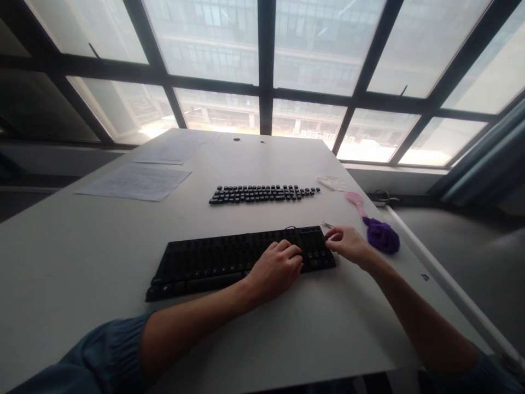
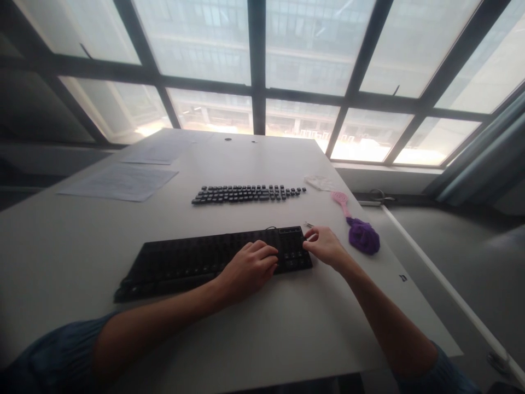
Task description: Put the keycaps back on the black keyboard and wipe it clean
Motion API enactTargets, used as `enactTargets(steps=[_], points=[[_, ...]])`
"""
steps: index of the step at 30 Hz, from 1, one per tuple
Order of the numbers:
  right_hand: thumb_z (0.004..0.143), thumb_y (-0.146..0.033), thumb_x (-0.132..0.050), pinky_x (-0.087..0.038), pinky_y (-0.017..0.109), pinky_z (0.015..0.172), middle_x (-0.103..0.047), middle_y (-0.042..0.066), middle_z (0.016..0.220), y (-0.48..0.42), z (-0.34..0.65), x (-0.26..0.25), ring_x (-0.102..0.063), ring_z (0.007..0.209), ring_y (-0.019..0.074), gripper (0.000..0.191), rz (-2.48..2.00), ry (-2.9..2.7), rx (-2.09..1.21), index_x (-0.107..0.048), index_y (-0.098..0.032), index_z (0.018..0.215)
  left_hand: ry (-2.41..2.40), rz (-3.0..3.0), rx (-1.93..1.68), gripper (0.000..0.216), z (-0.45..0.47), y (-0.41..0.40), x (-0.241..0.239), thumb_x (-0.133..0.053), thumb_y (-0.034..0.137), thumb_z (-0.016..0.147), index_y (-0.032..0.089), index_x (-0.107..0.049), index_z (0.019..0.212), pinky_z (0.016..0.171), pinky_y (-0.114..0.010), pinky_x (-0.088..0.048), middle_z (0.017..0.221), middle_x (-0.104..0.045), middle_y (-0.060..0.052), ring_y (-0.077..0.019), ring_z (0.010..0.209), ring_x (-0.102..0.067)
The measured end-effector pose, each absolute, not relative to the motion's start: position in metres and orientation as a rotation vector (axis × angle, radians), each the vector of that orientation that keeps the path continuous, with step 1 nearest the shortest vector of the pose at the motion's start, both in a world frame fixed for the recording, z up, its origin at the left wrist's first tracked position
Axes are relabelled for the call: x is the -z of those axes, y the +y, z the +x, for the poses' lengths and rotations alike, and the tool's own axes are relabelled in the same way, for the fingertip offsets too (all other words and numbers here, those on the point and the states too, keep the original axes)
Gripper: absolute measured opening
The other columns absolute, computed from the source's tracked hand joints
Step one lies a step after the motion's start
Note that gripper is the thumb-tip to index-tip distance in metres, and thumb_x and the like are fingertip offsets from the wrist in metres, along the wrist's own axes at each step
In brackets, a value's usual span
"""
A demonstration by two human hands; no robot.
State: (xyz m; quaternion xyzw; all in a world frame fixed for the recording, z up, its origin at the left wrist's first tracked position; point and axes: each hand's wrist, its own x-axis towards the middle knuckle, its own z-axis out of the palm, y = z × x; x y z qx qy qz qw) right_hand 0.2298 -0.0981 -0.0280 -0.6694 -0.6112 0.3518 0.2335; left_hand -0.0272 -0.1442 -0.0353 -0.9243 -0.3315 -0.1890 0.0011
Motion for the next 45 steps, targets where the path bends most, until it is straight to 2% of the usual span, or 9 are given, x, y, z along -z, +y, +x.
enactTargets(steps=[8, 14, 21, 31, 39, 45], points=[[0.068, -0.022, -0.071, -0.047, 0.025, 0.062, -0.074, 0.005, 0.075, -0.100, 0.221, 0.020, -0.067, 0.068, 0.0176, 0.019, -1.909, -1.790, -0.771, -0.074, -0.016, 0.086, -1.036, -2.897, 0.600, 0.017, -0.027, -0.144, 0.037, -0.054, 0.022, 0.099, 0.018, -0.070, 0.096, 0.084, -0.038, -0.047, 0.113, -0.069, -0.007, -0.0227, 0.104, -0.059], [0.068, -0.021, -0.072, -0.048, 0.024, 0.058, -0.075, 0.006, 0.077, -0.093, 0.229, 0.030, -0.067, 0.065, 0.0165, 0.021, -1.823, -1.691, -0.951, -0.073, -0.014, 0.088, -1.028, -2.896, 0.608, 0.018, -0.027, -0.144, 0.036, -0.052, 0.022, 0.100, 0.018, -0.070, 0.095, 0.084, -0.038, -0.048, 0.112, -0.069, -0.007, -0.0229, 0.103, -0.059], [0.067, -0.022, -0.076, -0.048, 0.024, 0.058, -0.074, 0.006, 0.073, -0.092, 0.231, 0.034, -0.068, 0.066, 0.0173, 0.019, -1.786, -1.677, -0.982, -0.071, -0.015, 0.084, -1.049, -2.905, 0.604, 0.017, -0.027, -0.145, 0.037, -0.054, 0.023, 0.099, 0.018, -0.070, 0.095, 0.083, -0.039, -0.048, 0.113, -0.069, -0.006, -0.0230, 0.105, -0.058], [0.070, -0.025, -0.078, -0.041, 0.021, 0.050, -0.067, 0.002, 0.064, -0.089, 0.236, 0.033, -0.057, 0.055, 0.0116, 0.017, -1.675, -1.554, -1.188, -0.067, -0.014, 0.077, -1.056, -2.914, 0.609, 0.016, -0.027, -0.145, 0.034, -0.056, 0.022, 0.098, 0.018, -0.071, 0.095, 0.084, -0.038, -0.049, 0.112, -0.069, -0.007, -0.0231, 0.104, -0.058], [0.064, -0.029, -0.084, -0.038, 0.019, 0.047, -0.060, -0.002, 0.062, -0.082, 0.240, 0.035, -0.050, 0.052, 0.0078, 0.030, -1.648, -1.481, -1.345, -0.064, -0.013, 0.079, -1.060, -2.921, 0.632, 0.016, -0.026, -0.144, 0.038, -0.056, 0.022, 0.098, 0.018, -0.071, 0.095, 0.085, -0.038, -0.050, 0.112, -0.070, -0.007, -0.0228, 0.104, -0.059], [0.059, -0.032, -0.088, -0.041, 0.018, 0.047, -0.061, -0.002, 0.068, -0.079, 0.240, 0.035, -0.054, 0.055, 0.0087, 0.040, -1.660, -1.432, -1.415, -0.059, -0.015, 0.082, -1.055, -2.937, 0.652, 0.019, -0.026, -0.144, 0.038, -0.054, 0.022, 0.099, 0.018, -0.072, 0.095, 0.086, -0.038, -0.051, 0.113, -0.070, -0.006, -0.0225, 0.104, -0.058]])
